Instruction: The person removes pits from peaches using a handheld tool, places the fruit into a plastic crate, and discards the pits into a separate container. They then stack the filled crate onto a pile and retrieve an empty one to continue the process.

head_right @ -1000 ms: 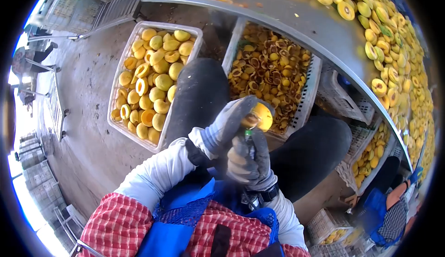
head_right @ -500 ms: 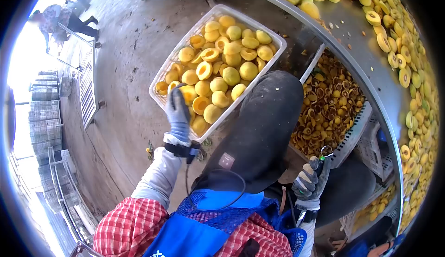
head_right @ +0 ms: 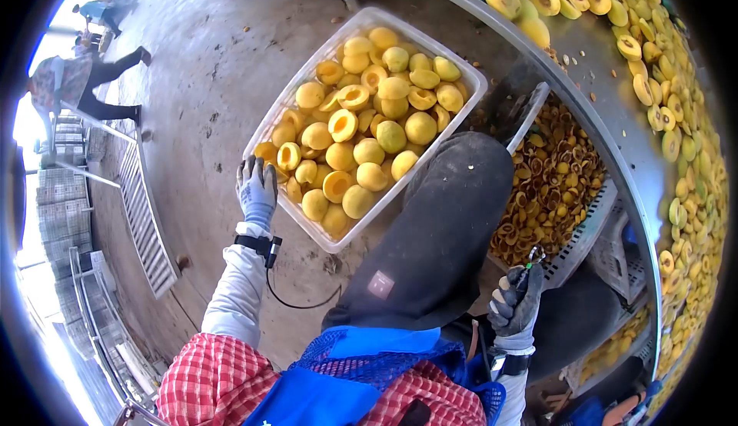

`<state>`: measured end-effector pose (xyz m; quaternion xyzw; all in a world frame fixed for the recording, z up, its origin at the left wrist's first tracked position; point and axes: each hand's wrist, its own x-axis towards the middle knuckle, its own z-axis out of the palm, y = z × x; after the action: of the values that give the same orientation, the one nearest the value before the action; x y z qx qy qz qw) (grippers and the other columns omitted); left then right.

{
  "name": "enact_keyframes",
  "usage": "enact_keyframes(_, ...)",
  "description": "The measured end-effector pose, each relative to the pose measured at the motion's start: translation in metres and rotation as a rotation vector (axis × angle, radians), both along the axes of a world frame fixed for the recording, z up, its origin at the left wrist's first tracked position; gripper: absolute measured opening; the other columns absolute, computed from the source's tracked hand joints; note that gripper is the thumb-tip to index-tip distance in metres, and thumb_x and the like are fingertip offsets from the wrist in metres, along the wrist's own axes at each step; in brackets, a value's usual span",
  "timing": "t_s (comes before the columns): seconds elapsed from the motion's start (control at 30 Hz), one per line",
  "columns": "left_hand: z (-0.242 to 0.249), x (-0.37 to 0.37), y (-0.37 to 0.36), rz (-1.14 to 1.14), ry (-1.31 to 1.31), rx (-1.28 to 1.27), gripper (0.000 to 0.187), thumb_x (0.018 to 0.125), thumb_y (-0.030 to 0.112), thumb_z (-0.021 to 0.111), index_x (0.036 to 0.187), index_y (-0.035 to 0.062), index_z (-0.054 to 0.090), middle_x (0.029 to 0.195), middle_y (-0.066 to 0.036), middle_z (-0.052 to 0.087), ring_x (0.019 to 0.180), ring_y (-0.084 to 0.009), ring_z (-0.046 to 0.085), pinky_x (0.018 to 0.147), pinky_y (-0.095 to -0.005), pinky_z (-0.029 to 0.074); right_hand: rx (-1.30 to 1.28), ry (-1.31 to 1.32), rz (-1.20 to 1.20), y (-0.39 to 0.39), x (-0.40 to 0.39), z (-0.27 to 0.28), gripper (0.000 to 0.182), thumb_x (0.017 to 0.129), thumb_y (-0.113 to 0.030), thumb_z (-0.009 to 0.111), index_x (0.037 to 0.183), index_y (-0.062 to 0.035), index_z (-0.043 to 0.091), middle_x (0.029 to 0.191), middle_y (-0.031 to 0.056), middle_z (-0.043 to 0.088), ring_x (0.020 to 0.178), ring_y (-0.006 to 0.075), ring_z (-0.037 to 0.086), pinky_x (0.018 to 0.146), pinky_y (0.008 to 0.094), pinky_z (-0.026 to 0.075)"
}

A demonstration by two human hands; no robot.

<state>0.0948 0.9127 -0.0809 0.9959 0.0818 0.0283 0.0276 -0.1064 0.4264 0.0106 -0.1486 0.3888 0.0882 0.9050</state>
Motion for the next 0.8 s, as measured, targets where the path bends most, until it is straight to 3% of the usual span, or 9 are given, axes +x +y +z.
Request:
enact_keyframes(0.07, -0.052, -0.009, -0.006, -0.082, 0.001, -0.007, 0.059, 0.087, 0.038, 0.052, 0.137, 0.0092, 0.040, 0.143, -0.013, 0.037, 0.133, -0.0305, 0.032, 0.108, -0.0505, 0.023, 0.012, 0.036, 0.005, 0.000, 0.000, 0.000, 0.045, 0.094, -0.052, 0.043, 0.091, -0.0107, 0.059, 0.055, -0.0020, 0.034, 0.036, 0.0071, 0.025, 0.031, 0.0217, 0.018)
enact_keyframes(0.17, -0.046, -0.009, -0.015, -0.149, 0.114, 0.105, 0.070, 0.088, 0.048, 0.048, 0.144, 0.0097, 0.029, 0.147, -0.013, 0.031, 0.136, -0.0332, 0.026, 0.112, -0.0492, 0.012, 0.110, 0.005, -0.007, -0.001, 0.007, 0.003, 0.045, 0.095, -0.052, 0.042, 0.093, -0.0100, 0.057, 0.054, -0.0004, 0.035, 0.036, 0.0084, 0.028, 0.031, 0.0219, 0.020)
enact_keyframes(0.27, -0.021, 0.009, -0.012, -0.093, 0.370, 0.037, 0.074, 0.088, 0.057, 0.045, 0.143, 0.0085, 0.031, 0.146, -0.014, 0.032, 0.135, -0.0363, 0.025, 0.113, -0.0481, 0.012, 0.133, -0.431, 0.069, -0.009, 0.013, 0.021, 0.046, 0.095, -0.052, 0.041, 0.096, -0.0089, 0.055, 0.054, -0.0009, 0.035, 0.036, 0.0087, 0.029, 0.031, 0.0227, 0.022)
enact_keyframes(0.33, -0.019, 0.023, -0.019, -0.052, 0.347, 0.003, 0.071, 0.087, 0.059, 0.046, 0.137, 0.0082, 0.042, 0.142, -0.016, 0.038, 0.134, -0.0334, 0.029, 0.112, -0.0439, 0.017, 0.286, 0.036, -0.276, -0.019, 0.000, -0.014, 0.044, 0.093, -0.054, 0.044, 0.091, -0.0109, 0.054, 0.052, -0.0044, 0.032, 0.036, 0.0075, 0.027, 0.032, 0.0236, 0.024)
enact_keyframes(0.4, -0.009, 0.039, -0.061, -0.139, 0.086, -0.040, 0.060, 0.084, 0.050, 0.058, 0.122, 0.0037, 0.054, 0.130, -0.020, 0.048, 0.125, -0.0382, 0.038, 0.105, -0.0479, 0.028, 0.043, 0.260, -0.122, -0.031, -0.032, -0.083, 0.045, 0.092, -0.054, 0.047, 0.087, -0.0107, 0.057, 0.052, -0.0060, 0.031, 0.036, 0.0070, 0.025, 0.032, 0.0227, 0.022)
enact_keyframes(0.43, 0.000, 0.053, -0.092, -0.230, -0.043, -0.149, 0.055, 0.083, 0.044, 0.061, 0.120, 0.0032, 0.055, 0.126, -0.020, 0.051, 0.121, -0.0382, 0.042, 0.102, -0.0471, 0.032, 0.370, 0.061, -0.154, -0.029, -0.031, -0.077, 0.047, 0.091, -0.054, 0.047, 0.084, -0.0090, 0.060, 0.051, -0.0057, 0.031, 0.036, 0.0069, 0.025, 0.032, 0.0213, 0.020)
enact_keyframes(0.57, 0.097, 0.077, -0.266, -0.614, -0.208, -0.493, 0.040, 0.082, 0.023, 0.066, 0.115, 0.0022, 0.056, 0.115, -0.020, 0.056, 0.107, -0.0370, 0.052, 0.092, -0.0437, 0.042, 0.170, -0.077, -0.042, -0.034, -0.008, -0.032, 0.050, 0.092, -0.056, 0.043, 0.086, -0.0099, 0.059, 0.053, -0.0041, 0.032, 0.036, 0.0074, 0.027, 0.032, 0.0216, 0.022)
enact_keyframes(0.7, 0.154, 0.116, -0.437, -1.120, -0.152, -0.696, 0.046, 0.081, 0.021, 0.066, 0.120, 0.0022, 0.052, 0.117, -0.020, 0.055, 0.106, -0.0386, 0.053, 0.091, -0.0431, 0.044, 0.117, 0.228, -0.110, -0.047, -0.011, -0.057, 0.050, 0.085, -0.062, 0.053, 0.080, -0.0122, 0.054, 0.054, -0.0030, 0.041, 0.036, 0.0089, 0.034, 0.032, 0.0226, 0.027)
enact_keyframes(0.8, 0.196, 0.121, -0.562, -1.374, -0.086, -0.461, 0.047, 0.082, 0.026, 0.066, 0.122, 0.0054, 0.052, 0.117, -0.016, 0.056, 0.104, -0.0324, 0.057, 0.087, -0.0397, 0.047, -0.147, 0.285, 0.114, -0.054, 0.017, -0.015, 0.049, 0.083, -0.062, 0.055, 0.081, -0.0132, 0.053, 0.057, -0.0022, 0.048, 0.038, 0.0102, 0.043, 0.035, 0.0250, 0.034)
